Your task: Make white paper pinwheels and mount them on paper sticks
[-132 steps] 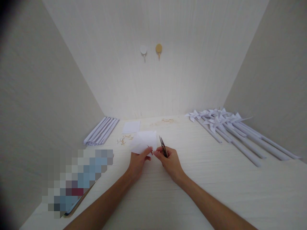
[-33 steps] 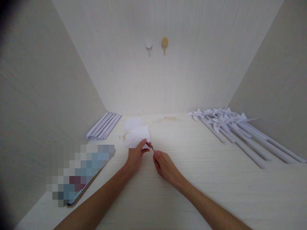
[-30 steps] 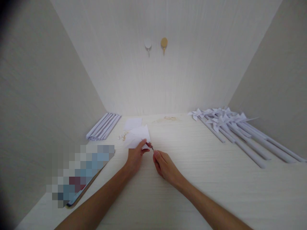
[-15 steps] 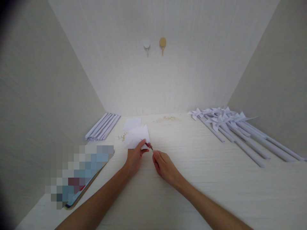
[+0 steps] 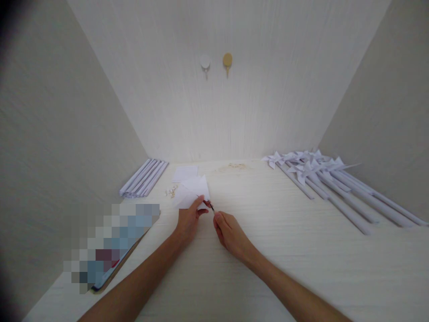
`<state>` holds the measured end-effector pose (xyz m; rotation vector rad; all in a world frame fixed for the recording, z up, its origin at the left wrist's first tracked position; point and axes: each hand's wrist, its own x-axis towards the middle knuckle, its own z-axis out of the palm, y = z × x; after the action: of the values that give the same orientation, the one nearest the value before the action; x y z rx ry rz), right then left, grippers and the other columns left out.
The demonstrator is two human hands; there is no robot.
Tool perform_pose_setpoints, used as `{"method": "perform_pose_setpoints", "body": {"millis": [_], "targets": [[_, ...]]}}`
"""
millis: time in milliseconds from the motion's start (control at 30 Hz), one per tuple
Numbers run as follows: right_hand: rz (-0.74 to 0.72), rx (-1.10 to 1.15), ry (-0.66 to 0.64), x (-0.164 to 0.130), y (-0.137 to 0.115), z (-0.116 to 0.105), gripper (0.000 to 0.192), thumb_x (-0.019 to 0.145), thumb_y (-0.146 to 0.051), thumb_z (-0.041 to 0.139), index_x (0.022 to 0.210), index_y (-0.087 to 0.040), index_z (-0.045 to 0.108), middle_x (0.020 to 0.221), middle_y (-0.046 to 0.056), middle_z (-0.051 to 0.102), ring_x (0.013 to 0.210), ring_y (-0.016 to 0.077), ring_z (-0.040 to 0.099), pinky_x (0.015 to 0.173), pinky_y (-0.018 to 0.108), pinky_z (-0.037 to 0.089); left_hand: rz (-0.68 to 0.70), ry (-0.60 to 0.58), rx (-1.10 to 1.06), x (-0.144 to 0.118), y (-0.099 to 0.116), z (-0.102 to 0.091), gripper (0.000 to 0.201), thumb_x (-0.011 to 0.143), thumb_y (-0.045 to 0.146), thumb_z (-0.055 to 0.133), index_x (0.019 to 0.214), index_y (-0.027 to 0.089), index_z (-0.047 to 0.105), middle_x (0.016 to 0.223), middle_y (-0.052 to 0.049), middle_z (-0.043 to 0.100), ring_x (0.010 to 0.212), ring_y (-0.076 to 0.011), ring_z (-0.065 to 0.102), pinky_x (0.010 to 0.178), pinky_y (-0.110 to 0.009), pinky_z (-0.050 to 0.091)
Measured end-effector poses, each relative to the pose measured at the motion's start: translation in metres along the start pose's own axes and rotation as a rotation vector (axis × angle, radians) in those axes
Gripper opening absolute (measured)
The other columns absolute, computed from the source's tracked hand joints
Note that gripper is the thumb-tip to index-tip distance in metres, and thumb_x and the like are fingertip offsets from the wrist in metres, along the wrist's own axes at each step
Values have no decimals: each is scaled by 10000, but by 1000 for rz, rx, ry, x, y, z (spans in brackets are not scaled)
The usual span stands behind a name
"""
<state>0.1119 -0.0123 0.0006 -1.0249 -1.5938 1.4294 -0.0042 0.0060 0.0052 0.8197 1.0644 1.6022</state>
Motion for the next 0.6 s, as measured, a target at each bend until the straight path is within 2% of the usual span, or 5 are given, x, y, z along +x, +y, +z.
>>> {"method": "perform_pose_setpoints", "body": {"millis": [167, 300, 367, 500, 600], "targets": [[26, 60, -11, -1, 2, 0, 389, 799, -459, 309, 518, -196, 362, 351, -81, 285, 285, 48, 210, 302, 198, 146, 6, 53, -3, 2, 1, -1, 148, 612, 298, 577, 653, 159, 550, 580, 22, 572, 550, -100, 547, 461, -191, 404], [42, 285, 45, -1, -2, -2, 366, 791, -484, 317, 573, -193, 358, 381, -89, 304, 290, 39, 220, 288, 170, 163, 21, 92, -37, 3, 2, 0, 170, 590, 284, 608, 712, 182, 547, 655, 32, 572, 612, -98, 549, 464, -177, 390], [70, 369, 88, 0, -5, -2, 324, 747, -486, 408, 616, -195, 357, 399, -105, 285, 298, 30, 200, 283, 155, 153, 13, 91, -36, 1, 1, 2, 173, 574, 268, 628, 701, 189, 543, 670, 37, 562, 621, -94, 532, 450, -167, 371], [99, 325, 169, 2, -8, -1, 323, 608, -383, 622, 760, -188, 413, 388, -134, 273, 292, 20, 182, 276, 149, 130, -24, 10, 4, -7, -4, 6, 148, 568, 266, 640, 629, 169, 546, 605, 37, 534, 534, -73, 465, 435, -172, 341], [113, 268, 167, 3, -5, -1, 280, 613, -369, 617, 686, -167, 437, 367, -122, 283, 294, 19, 188, 276, 160, 128, -21, -93, 66, -12, -9, 9, 173, 588, 289, 627, 546, 146, 540, 510, 38, 495, 462, -60, 407, 429, -181, 316]]}}
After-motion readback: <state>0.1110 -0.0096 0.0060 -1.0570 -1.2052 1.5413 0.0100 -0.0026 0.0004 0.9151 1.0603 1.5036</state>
